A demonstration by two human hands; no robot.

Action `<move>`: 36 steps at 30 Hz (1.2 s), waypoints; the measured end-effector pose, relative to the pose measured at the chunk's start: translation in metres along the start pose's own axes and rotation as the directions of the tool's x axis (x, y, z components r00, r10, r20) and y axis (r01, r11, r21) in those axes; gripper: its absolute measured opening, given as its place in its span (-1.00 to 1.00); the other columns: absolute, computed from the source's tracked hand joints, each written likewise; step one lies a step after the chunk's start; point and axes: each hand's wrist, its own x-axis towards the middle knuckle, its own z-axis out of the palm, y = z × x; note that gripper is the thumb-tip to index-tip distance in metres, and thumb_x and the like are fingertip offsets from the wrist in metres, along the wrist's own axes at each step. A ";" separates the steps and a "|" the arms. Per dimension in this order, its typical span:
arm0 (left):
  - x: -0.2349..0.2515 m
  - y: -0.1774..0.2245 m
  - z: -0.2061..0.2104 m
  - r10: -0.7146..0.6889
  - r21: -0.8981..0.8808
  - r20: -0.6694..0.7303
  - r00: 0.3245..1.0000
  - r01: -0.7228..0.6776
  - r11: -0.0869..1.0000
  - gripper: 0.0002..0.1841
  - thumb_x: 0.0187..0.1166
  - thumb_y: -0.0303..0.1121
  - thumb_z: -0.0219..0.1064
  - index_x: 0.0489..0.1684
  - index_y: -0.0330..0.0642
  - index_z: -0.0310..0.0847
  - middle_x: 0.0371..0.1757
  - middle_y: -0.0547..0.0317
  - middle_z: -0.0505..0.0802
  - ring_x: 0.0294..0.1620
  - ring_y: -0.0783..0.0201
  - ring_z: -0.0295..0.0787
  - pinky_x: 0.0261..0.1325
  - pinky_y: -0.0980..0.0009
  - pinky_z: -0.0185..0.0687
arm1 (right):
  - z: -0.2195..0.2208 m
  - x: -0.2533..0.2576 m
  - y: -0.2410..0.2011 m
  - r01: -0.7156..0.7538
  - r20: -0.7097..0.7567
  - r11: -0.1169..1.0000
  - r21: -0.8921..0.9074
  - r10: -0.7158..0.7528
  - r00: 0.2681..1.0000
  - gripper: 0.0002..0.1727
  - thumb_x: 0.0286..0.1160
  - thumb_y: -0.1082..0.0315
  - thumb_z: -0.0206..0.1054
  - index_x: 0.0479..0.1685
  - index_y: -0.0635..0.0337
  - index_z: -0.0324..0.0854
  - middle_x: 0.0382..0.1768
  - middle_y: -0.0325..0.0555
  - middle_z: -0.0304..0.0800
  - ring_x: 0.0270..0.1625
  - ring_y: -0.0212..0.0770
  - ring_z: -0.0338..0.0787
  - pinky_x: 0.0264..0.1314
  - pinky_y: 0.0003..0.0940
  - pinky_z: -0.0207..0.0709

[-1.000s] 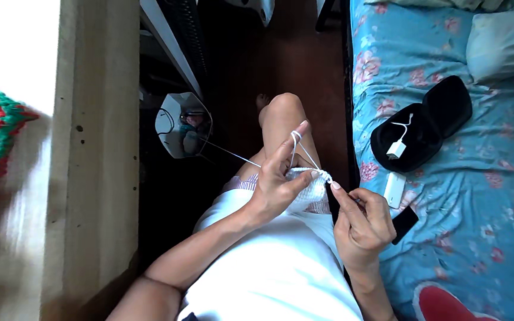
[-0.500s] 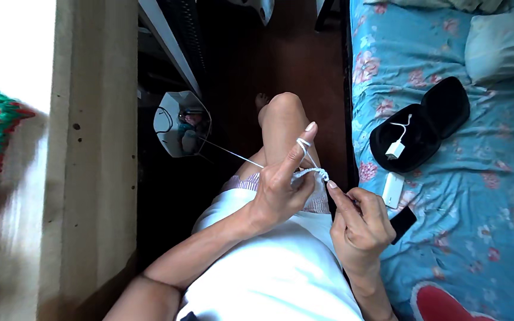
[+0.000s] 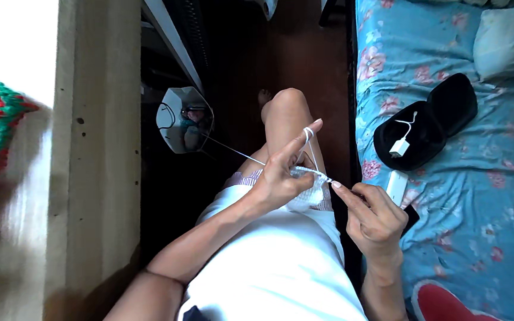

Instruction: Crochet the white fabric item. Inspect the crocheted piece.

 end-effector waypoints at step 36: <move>0.002 0.004 -0.009 -0.261 -0.512 0.272 0.926 0.369 0.776 -0.13 0.24 -0.74 0.17 0.79 -0.16 0.21 -0.56 0.20 0.72 -0.66 0.50 0.62 -0.54 0.65 0.61 | 0.001 -0.005 0.013 -0.214 0.122 0.771 0.600 0.176 0.977 -0.75 0.57 0.53 0.28 0.00 0.24 0.89 -0.24 -0.12 0.77 -0.18 -0.58 0.67 -0.07 -0.78 0.54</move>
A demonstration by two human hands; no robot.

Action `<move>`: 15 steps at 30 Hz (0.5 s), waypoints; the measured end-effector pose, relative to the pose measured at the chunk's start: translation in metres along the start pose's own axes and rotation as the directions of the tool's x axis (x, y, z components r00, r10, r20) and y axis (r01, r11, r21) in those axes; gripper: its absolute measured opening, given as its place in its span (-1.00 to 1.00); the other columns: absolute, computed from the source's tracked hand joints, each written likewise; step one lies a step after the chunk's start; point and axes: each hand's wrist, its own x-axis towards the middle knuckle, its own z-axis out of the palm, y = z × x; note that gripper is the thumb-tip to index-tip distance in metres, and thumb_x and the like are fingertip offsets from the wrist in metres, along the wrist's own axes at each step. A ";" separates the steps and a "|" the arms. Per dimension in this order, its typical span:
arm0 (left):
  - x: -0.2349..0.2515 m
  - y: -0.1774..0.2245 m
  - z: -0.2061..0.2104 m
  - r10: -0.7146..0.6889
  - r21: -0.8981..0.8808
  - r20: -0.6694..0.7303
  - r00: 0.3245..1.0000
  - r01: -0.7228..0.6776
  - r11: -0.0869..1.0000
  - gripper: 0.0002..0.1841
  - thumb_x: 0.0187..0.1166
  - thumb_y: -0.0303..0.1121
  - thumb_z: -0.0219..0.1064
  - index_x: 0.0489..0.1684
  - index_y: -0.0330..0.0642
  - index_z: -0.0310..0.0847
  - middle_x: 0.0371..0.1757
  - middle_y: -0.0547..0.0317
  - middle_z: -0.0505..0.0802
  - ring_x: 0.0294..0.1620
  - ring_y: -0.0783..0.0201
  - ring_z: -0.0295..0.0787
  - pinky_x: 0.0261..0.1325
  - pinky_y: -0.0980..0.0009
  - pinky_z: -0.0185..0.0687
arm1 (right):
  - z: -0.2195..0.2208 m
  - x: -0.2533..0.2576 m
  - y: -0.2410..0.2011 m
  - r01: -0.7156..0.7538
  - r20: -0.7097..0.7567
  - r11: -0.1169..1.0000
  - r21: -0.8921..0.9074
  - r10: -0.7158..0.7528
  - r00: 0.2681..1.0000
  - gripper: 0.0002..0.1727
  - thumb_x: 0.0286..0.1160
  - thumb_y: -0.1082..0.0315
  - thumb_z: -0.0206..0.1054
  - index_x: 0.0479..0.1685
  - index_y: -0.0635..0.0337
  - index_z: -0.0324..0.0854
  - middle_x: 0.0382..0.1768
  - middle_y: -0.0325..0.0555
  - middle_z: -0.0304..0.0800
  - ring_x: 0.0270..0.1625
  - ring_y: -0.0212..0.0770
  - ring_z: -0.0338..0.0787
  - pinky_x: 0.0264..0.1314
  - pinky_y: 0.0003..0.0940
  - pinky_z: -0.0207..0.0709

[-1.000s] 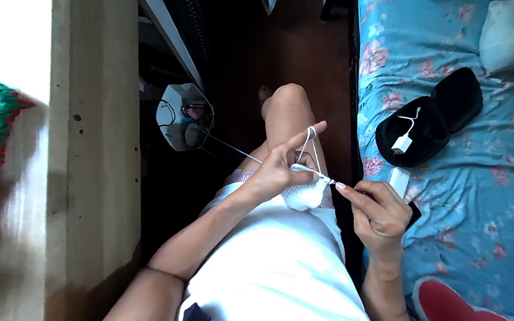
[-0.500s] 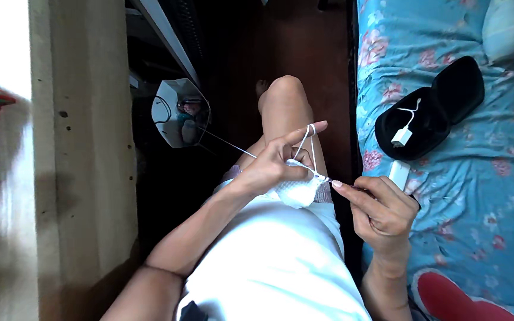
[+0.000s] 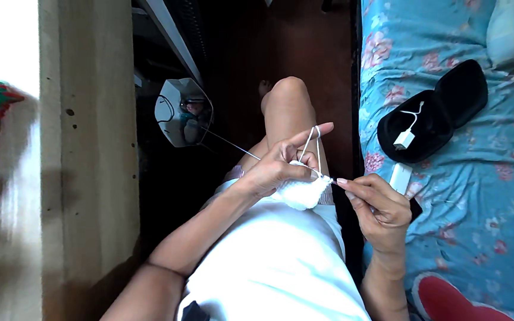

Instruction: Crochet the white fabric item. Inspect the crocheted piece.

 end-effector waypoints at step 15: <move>0.003 -0.019 0.004 0.177 0.070 -0.104 0.979 -0.170 0.983 -0.10 0.41 -0.71 0.27 0.87 0.00 0.04 -0.37 0.10 0.81 -0.45 0.40 0.76 -0.25 0.53 0.76 | 0.023 -0.011 -0.028 -0.022 -0.225 0.862 -0.507 -0.108 0.968 -0.76 0.51 0.52 0.32 -0.13 0.17 0.95 -0.34 0.03 0.77 -0.25 -0.29 0.71 -0.18 -0.58 0.54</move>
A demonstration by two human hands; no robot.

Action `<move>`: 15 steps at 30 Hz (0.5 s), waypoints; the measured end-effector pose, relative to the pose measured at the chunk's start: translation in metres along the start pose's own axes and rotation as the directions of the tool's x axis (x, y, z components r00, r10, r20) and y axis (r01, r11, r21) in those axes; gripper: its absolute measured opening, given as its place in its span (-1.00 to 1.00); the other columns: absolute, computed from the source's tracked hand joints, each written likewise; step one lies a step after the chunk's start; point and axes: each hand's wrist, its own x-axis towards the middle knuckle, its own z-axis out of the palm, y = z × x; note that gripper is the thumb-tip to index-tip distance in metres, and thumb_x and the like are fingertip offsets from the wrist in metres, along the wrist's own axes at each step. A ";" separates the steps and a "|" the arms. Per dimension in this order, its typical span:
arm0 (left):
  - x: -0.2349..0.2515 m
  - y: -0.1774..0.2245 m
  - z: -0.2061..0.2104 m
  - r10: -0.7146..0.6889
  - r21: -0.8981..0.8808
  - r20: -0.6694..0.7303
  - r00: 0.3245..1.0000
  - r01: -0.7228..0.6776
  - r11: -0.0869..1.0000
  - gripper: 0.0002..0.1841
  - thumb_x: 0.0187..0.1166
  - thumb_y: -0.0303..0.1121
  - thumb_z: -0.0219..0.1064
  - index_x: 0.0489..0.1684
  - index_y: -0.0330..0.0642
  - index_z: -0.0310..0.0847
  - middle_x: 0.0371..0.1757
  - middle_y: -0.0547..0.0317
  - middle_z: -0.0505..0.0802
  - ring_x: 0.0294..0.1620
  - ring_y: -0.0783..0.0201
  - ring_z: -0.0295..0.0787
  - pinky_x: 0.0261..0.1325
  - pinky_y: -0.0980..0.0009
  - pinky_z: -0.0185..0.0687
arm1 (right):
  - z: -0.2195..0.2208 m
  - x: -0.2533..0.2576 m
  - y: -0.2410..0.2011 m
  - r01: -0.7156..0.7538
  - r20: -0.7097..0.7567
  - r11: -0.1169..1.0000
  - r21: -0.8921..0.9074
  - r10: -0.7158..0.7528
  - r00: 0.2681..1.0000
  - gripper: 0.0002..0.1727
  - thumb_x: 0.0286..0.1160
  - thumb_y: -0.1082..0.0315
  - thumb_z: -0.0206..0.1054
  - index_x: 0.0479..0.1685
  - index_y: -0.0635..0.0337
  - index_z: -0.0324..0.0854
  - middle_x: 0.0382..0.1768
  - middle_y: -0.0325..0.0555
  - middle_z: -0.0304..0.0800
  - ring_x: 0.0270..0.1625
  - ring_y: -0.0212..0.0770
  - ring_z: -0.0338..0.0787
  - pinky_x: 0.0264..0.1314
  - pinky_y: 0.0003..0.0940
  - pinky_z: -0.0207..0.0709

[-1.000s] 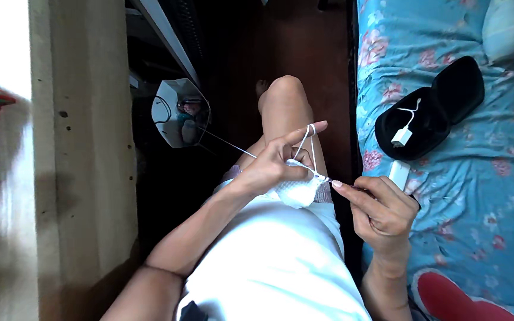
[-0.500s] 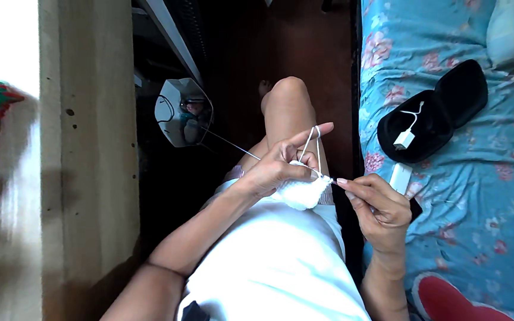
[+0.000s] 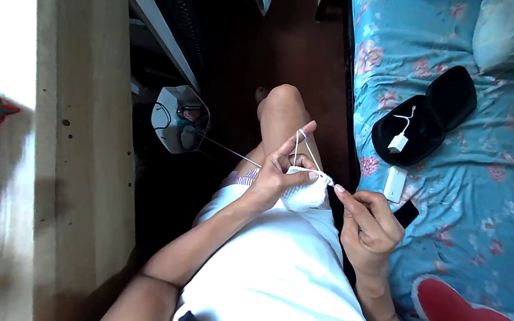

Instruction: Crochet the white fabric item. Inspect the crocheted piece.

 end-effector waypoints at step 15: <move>-0.002 -0.008 0.012 0.494 0.683 0.048 0.868 -0.390 0.618 -0.15 0.26 -0.70 0.34 0.74 -0.52 0.13 -0.37 0.12 0.82 -0.41 0.44 0.75 -0.24 0.52 0.75 | 0.003 0.002 -0.017 0.076 0.034 0.942 -0.328 -0.068 0.997 -0.71 0.43 0.54 0.32 -0.10 0.12 0.96 -0.30 0.02 0.86 -0.40 -0.15 0.68 -0.42 -0.43 0.41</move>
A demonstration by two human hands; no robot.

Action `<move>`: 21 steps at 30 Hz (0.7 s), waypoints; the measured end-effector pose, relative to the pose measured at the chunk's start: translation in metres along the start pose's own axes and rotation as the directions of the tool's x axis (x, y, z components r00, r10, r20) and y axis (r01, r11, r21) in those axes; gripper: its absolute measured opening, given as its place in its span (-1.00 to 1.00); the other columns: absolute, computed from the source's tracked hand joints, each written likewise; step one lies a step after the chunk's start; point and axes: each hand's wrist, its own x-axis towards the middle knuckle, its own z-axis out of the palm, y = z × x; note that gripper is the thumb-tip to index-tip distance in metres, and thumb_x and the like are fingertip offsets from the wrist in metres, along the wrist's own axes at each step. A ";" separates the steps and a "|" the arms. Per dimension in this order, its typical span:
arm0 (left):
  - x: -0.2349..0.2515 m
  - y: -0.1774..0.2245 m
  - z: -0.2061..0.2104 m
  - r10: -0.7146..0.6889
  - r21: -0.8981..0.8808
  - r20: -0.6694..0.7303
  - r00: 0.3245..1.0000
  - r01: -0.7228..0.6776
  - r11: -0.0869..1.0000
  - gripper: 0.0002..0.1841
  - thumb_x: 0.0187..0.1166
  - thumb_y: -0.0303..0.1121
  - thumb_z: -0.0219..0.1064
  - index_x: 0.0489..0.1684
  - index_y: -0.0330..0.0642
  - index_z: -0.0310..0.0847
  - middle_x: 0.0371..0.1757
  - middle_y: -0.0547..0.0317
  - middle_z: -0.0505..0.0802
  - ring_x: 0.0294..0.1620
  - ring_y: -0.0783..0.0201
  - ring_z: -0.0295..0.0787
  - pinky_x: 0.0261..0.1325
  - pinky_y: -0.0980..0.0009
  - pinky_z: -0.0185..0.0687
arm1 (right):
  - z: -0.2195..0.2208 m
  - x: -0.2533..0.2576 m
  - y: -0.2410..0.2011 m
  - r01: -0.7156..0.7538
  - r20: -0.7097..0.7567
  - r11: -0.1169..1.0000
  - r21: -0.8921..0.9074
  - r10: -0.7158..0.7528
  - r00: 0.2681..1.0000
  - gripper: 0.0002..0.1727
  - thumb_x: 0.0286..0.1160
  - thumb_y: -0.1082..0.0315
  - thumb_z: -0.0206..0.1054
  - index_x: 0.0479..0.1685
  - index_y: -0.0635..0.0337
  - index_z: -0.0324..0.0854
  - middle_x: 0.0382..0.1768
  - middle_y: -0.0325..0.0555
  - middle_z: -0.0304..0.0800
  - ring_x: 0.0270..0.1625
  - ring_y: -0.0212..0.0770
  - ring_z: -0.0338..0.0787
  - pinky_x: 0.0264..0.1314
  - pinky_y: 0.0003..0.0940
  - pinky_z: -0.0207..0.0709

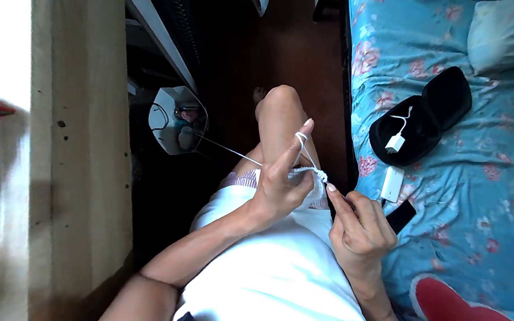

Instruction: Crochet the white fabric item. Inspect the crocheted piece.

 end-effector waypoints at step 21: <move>0.013 0.002 -0.013 -0.427 -0.550 0.336 0.840 0.543 0.634 -0.03 0.32 -0.76 0.24 0.89 0.04 0.02 -0.48 0.15 0.75 -0.54 0.44 0.69 -0.35 0.58 0.69 | 0.009 -0.001 0.036 -0.319 0.267 0.552 0.770 0.175 0.948 -0.76 0.54 0.56 0.30 0.04 0.38 0.83 -0.19 -0.18 0.73 -0.18 -0.64 0.66 -0.13 -0.84 0.56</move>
